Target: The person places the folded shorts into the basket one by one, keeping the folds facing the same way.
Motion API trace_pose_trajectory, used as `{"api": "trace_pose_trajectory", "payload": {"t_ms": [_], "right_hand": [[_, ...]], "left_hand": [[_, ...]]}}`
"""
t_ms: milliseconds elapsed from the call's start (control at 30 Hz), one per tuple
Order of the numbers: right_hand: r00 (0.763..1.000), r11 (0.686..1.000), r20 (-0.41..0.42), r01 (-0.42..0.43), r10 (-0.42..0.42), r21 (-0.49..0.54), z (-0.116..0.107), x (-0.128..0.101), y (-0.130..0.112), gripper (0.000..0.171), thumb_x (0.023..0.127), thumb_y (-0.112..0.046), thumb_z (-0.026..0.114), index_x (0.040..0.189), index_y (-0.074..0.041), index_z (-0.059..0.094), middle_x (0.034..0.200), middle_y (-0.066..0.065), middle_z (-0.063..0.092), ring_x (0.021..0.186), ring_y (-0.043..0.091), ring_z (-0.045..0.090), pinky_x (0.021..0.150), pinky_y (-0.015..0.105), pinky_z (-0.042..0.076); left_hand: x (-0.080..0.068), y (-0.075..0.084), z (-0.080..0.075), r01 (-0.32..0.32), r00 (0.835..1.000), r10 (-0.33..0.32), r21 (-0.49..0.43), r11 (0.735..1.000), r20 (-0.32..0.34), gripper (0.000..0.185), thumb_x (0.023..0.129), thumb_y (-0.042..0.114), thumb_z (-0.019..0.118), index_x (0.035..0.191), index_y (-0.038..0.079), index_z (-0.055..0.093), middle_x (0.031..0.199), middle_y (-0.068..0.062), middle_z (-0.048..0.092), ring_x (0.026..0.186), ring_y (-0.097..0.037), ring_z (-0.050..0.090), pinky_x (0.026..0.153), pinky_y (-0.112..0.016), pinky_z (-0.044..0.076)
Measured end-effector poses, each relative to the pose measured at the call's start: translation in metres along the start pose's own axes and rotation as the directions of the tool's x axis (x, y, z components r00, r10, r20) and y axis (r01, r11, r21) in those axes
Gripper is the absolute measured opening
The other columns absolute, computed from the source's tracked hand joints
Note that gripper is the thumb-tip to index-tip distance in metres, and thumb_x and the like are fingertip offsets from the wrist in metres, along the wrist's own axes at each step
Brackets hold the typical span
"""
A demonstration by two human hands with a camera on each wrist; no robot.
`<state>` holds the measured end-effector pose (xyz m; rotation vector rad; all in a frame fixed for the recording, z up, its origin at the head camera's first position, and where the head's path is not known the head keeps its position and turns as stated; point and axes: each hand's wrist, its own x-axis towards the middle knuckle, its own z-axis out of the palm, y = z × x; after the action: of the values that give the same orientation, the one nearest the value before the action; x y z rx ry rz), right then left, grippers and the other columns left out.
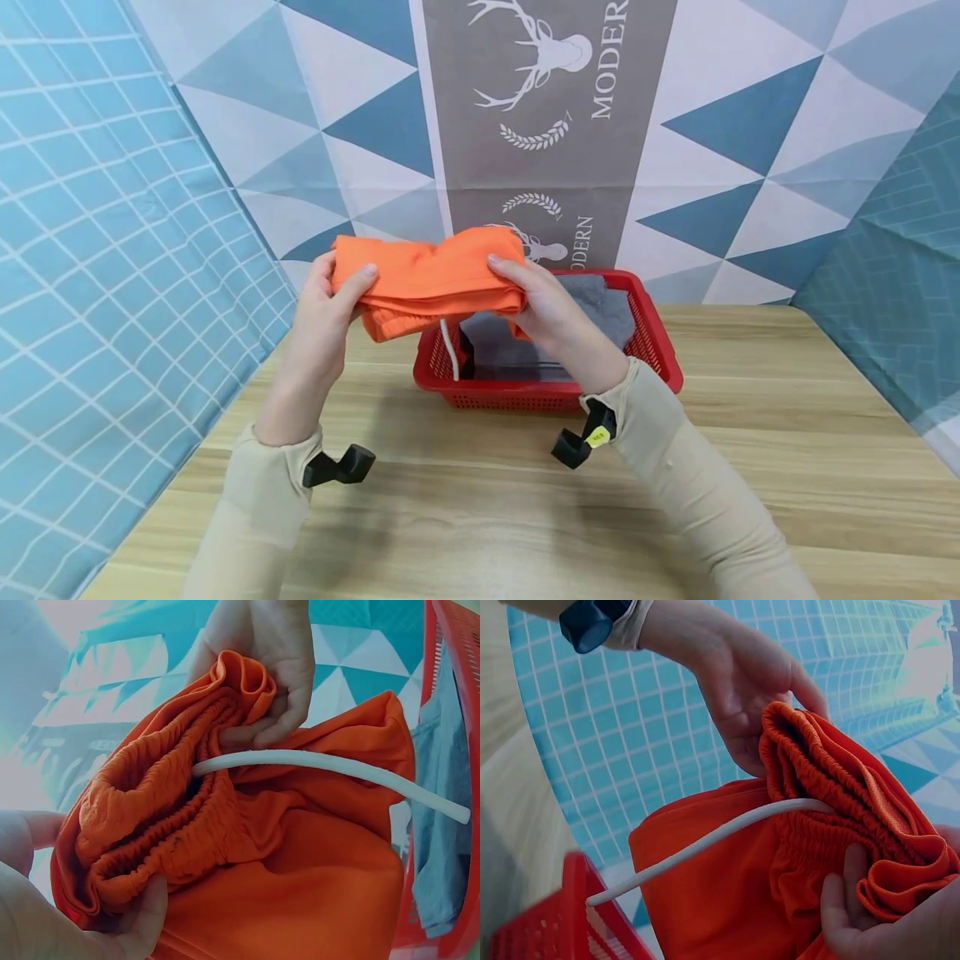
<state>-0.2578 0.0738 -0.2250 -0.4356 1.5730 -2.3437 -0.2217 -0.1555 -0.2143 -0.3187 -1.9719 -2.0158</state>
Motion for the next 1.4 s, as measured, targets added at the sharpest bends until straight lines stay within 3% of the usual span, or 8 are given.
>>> {"api": "trace_pose_trajectory", "payload": {"t_ms": [300, 500, 767, 1000, 1167, 1400], "right_hand": [[0.997, 0.999, -0.076, 0.008, -0.011, -0.043, -0.023, 0.003, -0.011, 0.021, 0.093, -0.024, 0.050, 0.110, -0.012, 0.050, 0.083, -0.005, 0.064, 0.069, 0.009, 0.055, 0.061, 0.021, 0.041], [0.990, 0.988, -0.129, 0.030, -0.050, -0.152, -0.033, 0.000, -0.015, 0.037, 0.091, -0.027, 0.054, 0.124, -0.012, 0.046, 0.089, -0.006, 0.065, 0.073, 0.008, 0.060, 0.067, 0.021, 0.046], [0.987, 0.985, -0.145, 0.046, -0.070, -0.164, -0.050, 0.003, -0.016, 0.039, 0.090, -0.027, 0.055, 0.125, -0.011, 0.046, 0.088, -0.006, 0.066, 0.073, 0.007, 0.063, 0.067, 0.019, 0.049], [0.980, 0.952, -0.153, 0.080, -0.130, -0.295, -0.068, 0.009, -0.017, 0.043, 0.091, -0.026, 0.054, 0.128, -0.009, 0.042, 0.093, -0.006, 0.062, 0.079, 0.006, 0.062, 0.074, 0.018, 0.049], [0.972, 0.932, -0.179, 0.081, -0.152, -0.354, -0.079, 0.017, -0.019, 0.042, 0.089, -0.027, 0.055, 0.126, -0.009, 0.043, 0.091, -0.007, 0.060, 0.079, 0.005, 0.060, 0.074, 0.018, 0.047], [0.966, 0.925, -0.175, 0.114, -0.188, -0.363, -0.092, 0.026, -0.021, 0.047, 0.090, -0.026, 0.055, 0.131, -0.009, 0.040, 0.101, -0.004, 0.056, 0.084, 0.006, 0.059, 0.081, 0.019, 0.047]], "left_hand": [[0.023, -0.013, 0.022, 0.026, 0.998, -0.028, 0.027, 0.999, 0.057, 0.051, 0.089, 0.019, 0.056, 0.130, 0.002, 0.031, 0.106, -0.003, 0.049, 0.087, -0.008, 0.057, 0.078, -0.016, 0.048], [0.033, -0.023, 0.033, 0.064, 0.993, -0.067, 0.033, 0.997, 0.097, 0.051, 0.090, 0.017, 0.055, 0.133, 0.004, 0.030, 0.111, -0.004, 0.048, 0.090, -0.010, 0.056, 0.077, -0.017, 0.048], [0.048, -0.039, 0.049, 0.123, 0.985, -0.122, 0.005, 0.992, 0.125, 0.051, 0.089, 0.013, 0.054, 0.133, 0.007, 0.029, 0.119, -0.008, 0.045, 0.096, -0.013, 0.053, 0.082, -0.021, 0.046], [0.061, -0.048, 0.064, 0.096, 0.982, -0.104, 0.056, 0.994, 0.158, 0.056, 0.087, 0.008, 0.054, 0.135, 0.008, 0.025, 0.133, -0.010, 0.037, 0.116, -0.020, 0.044, 0.099, -0.034, 0.039], [0.070, -0.054, 0.073, 0.076, 0.983, -0.091, 0.096, 0.992, 0.161, 0.059, 0.086, 0.008, 0.057, 0.136, 0.010, 0.024, 0.133, -0.007, 0.037, 0.115, -0.019, 0.043, 0.099, -0.033, 0.039], [0.079, -0.062, 0.083, 0.019, 0.988, -0.029, 0.067, 0.998, 0.148, 0.061, 0.085, 0.007, 0.059, 0.135, 0.011, 0.024, 0.134, -0.005, 0.037, 0.114, -0.019, 0.041, 0.097, -0.035, 0.041]]}}
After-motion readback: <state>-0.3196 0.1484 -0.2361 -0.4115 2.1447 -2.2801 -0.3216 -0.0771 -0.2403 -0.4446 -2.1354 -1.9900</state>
